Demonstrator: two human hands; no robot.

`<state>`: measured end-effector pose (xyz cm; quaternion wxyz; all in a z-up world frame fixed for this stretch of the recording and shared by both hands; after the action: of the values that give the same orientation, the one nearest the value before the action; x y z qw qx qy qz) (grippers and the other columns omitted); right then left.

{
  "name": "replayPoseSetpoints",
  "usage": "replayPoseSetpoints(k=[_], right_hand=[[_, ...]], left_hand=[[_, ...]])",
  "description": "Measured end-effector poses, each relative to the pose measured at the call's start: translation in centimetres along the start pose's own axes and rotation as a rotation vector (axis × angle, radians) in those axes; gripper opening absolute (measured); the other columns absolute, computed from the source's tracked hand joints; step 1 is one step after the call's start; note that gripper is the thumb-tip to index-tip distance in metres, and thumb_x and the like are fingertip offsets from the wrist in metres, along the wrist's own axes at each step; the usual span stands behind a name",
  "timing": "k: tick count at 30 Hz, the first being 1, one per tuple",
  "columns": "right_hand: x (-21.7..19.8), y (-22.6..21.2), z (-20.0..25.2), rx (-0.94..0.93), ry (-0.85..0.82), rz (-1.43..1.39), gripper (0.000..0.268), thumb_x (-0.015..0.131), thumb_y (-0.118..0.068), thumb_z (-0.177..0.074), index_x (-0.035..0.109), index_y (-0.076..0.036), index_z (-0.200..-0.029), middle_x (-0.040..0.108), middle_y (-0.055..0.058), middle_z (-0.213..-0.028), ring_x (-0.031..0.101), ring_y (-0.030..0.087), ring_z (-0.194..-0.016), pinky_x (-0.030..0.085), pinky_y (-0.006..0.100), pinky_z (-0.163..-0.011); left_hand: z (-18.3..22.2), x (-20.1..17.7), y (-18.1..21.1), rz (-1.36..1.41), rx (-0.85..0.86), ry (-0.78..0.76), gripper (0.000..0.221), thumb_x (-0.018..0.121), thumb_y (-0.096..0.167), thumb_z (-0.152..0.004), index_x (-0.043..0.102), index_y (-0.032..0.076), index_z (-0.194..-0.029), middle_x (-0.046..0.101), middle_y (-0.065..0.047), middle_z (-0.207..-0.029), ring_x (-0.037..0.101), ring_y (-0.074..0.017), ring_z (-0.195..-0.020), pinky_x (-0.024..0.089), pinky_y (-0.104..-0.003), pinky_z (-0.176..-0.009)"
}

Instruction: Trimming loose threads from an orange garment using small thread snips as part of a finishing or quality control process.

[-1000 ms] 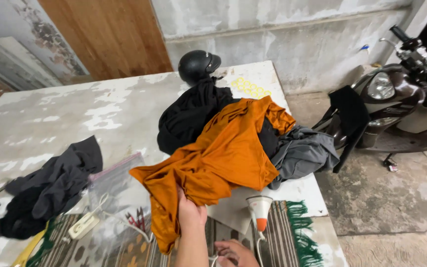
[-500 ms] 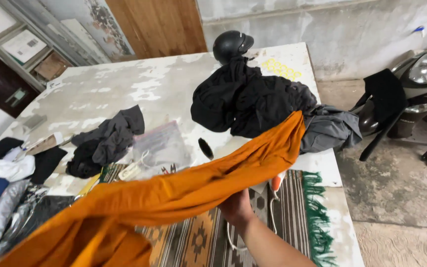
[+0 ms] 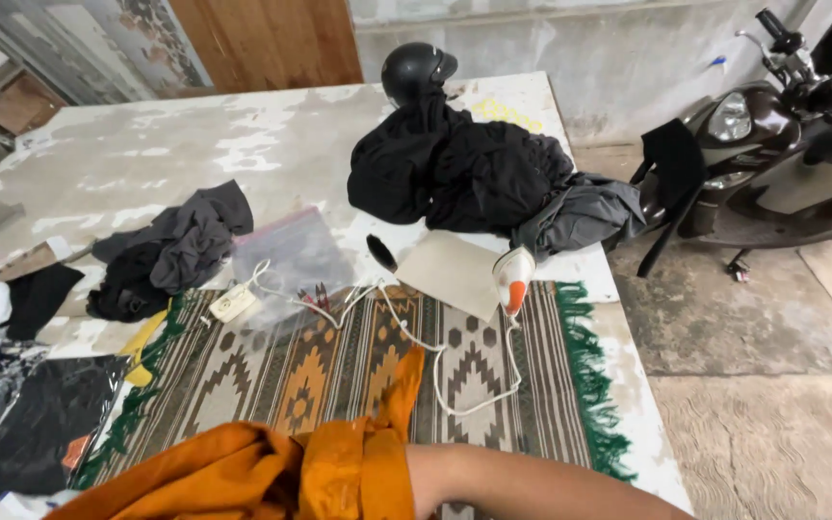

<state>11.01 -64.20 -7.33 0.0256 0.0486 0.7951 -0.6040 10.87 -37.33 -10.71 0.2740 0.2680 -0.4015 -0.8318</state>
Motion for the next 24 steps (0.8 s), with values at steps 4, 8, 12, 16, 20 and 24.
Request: replayPoseSetpoints(k=[4,8,12,16,20,24], right_hand=[[3.0,1.2,0.0,0.239,-0.023,0.11,0.055,0.058,-0.043,-0.098,0.043,-0.013,-0.141,0.046,0.008,-0.146,0.046,0.028,-0.136,0.038,0.041,-0.12],[5.2,13.0,7.8,0.935,0.157,0.198,0.026,0.051,-0.038,-0.103,0.037,-0.017,-0.1,0.038,0.002,-0.098,0.034,0.02,-0.088,0.03,0.036,-0.082],[8.7,19.7,17.0,1.461,0.325,0.247,0.044,0.045,-0.035,-0.107,0.032,-0.021,-0.069,0.033,-0.004,-0.063,0.026,0.013,-0.053,0.023,0.032,-0.054],[8.3,12.7,18.0,1.325,1.09,0.225,0.041,0.041,-0.043,-0.104,0.06,-0.008,-0.094,0.065,0.009,-0.091,0.063,0.023,-0.079,0.051,0.036,-0.076],[6.4,12.0,21.0,0.463,1.498,-0.146,0.048,0.049,-0.044,-0.104,0.063,0.001,-0.106,0.064,0.012,-0.098,0.059,0.023,-0.09,0.045,0.035,-0.09],[5.8,9.8,16.6,0.544,1.455,-0.223,0.048,0.058,-0.041,-0.101,0.071,0.003,-0.116,0.076,0.023,-0.11,0.07,0.037,-0.105,0.052,0.054,-0.091]], left_hand=[[3.2,3.4,-2.0,0.477,-0.068,0.341,0.035,0.055,0.019,-0.095,0.072,0.005,-0.122,0.078,-0.011,-0.126,0.075,-0.0221,-0.114,0.056,-0.035,-0.105],[4.2,12.5,-3.5,1.095,-0.187,0.823,0.045,0.056,0.027,-0.097,0.063,0.006,-0.136,0.068,-0.011,-0.139,0.066,-0.0281,-0.124,0.052,-0.044,-0.108],[6.6,11.2,-1.7,1.449,-0.312,1.121,0.054,0.057,0.033,-0.098,0.057,0.007,-0.146,0.061,-0.011,-0.147,0.06,-0.0324,-0.13,0.049,-0.05,-0.11],[9.9,8.1,1.6,1.319,-0.071,1.019,0.063,0.032,0.047,-0.103,0.054,0.001,-0.14,0.062,-0.025,-0.143,0.06,-0.0415,-0.133,0.05,-0.057,-0.109],[11.2,3.7,0.7,1.136,0.683,1.057,0.081,0.045,0.061,-0.087,0.042,0.013,-0.152,0.051,-0.012,-0.149,0.05,-0.0365,-0.145,0.046,-0.055,-0.119],[7.7,2.5,-1.2,1.075,0.482,1.152,0.065,0.049,0.063,-0.101,0.056,0.019,-0.147,0.061,-0.011,-0.145,0.066,-0.0297,-0.126,0.057,-0.047,-0.103]])
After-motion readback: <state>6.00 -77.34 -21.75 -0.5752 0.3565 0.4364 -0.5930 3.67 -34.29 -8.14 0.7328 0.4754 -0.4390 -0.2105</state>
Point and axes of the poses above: each hand's wrist, its own z-axis away from the middle knuckle, its own x-axis out of the palm, y = z × x, the point moved 5 cm from there along -z, towards the middle knuckle
